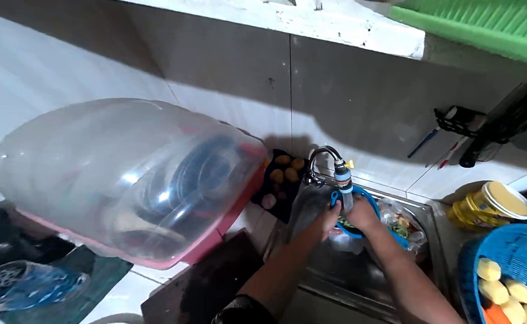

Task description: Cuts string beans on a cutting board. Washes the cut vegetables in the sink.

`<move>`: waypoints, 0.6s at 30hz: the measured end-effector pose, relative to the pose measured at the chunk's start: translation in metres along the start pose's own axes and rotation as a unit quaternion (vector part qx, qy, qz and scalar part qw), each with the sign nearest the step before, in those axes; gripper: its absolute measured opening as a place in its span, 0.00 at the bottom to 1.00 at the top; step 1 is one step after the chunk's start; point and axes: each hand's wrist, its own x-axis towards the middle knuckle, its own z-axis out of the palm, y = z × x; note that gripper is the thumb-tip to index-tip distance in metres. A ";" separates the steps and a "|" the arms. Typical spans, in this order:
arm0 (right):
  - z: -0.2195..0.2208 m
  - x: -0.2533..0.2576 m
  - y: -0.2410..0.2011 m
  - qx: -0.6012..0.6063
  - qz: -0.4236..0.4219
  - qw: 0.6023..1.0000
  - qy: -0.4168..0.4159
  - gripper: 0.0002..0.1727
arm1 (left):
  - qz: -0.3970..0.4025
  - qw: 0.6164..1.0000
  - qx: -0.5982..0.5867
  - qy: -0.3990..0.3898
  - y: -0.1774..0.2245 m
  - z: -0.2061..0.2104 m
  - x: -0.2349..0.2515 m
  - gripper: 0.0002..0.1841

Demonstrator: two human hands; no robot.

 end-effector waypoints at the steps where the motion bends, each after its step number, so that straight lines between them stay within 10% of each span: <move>1: 0.006 0.000 -0.004 0.036 0.002 0.999 0.003 0.41 | -0.008 1.000 -0.017 -0.007 -0.002 -0.002 -0.003 0.44; 10: 0.025 -0.014 -0.003 0.053 -0.129 0.959 -0.247 0.52 | 0.013 1.000 0.003 -0.013 -0.004 -0.035 -0.012 0.45; 18: 0.028 -0.010 -0.013 -0.008 -0.105 0.992 -0.074 0.53 | 0.021 1.000 -0.004 0.002 0.002 -0.030 -0.022 0.41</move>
